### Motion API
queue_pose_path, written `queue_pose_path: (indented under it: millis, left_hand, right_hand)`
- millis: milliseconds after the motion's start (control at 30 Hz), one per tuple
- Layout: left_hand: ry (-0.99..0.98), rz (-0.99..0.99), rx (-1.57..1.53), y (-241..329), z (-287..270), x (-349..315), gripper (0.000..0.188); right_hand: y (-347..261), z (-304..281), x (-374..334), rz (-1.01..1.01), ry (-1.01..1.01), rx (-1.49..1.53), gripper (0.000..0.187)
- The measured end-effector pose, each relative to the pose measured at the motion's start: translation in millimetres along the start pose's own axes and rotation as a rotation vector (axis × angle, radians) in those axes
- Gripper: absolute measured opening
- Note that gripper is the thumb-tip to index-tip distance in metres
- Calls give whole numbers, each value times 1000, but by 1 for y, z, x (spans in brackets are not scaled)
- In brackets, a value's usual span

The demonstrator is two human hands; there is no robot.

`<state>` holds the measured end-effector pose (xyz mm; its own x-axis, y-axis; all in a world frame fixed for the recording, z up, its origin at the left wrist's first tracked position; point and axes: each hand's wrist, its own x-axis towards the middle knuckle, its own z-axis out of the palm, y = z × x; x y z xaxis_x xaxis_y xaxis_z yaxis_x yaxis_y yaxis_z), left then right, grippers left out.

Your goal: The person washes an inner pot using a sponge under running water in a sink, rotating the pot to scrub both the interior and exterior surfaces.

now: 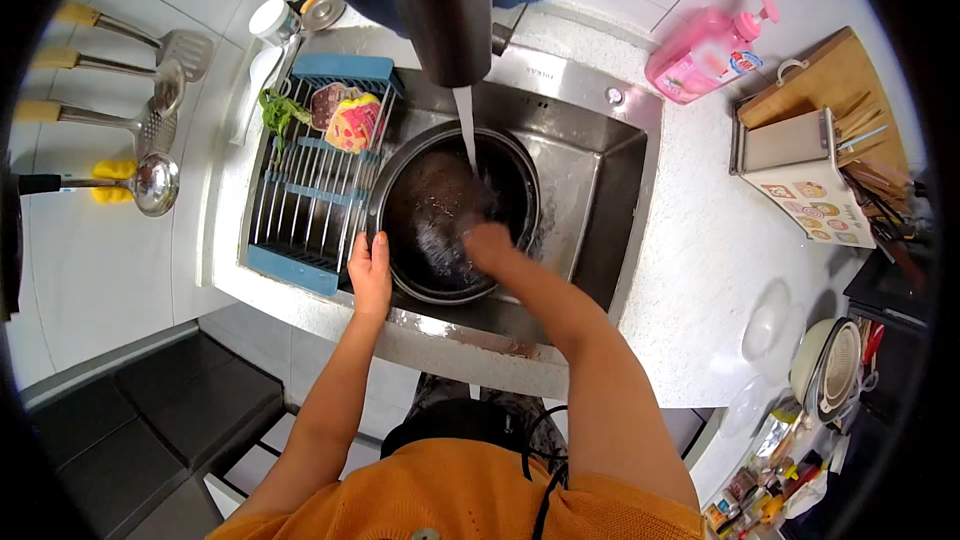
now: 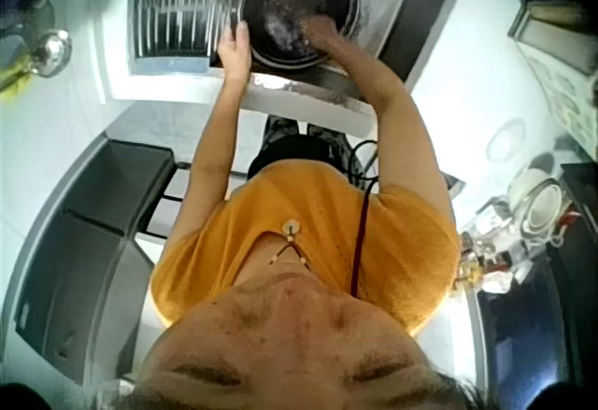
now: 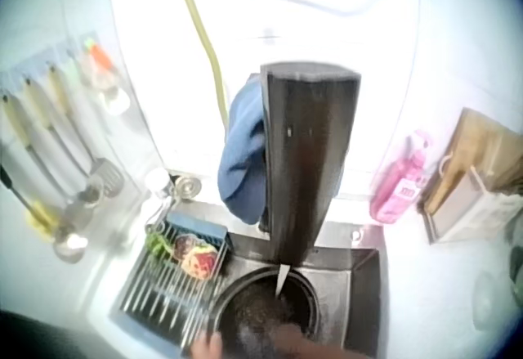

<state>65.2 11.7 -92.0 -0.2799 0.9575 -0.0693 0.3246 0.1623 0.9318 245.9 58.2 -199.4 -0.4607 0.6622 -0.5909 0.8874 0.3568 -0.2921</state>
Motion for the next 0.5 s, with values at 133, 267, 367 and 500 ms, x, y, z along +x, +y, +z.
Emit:
queue_pose_path:
  millis: [133,267,367,500]
  left_hand:
    - [1,15,6,-2,1,1,29]
    - [22,33,30,2,1,0,33]
    - [30,40,10,3,1,1,36]
    - [33,62,14,-3,1,1,37]
  right_hand:
    - [-35,-34,-36,-48,265,873,31]
    - [-46,-78,-60,-46,857,1037,33]
    - [-54,-106,-69,-216,1051,838,36]
    - [-84,-124,-65,-379,840,552,40]
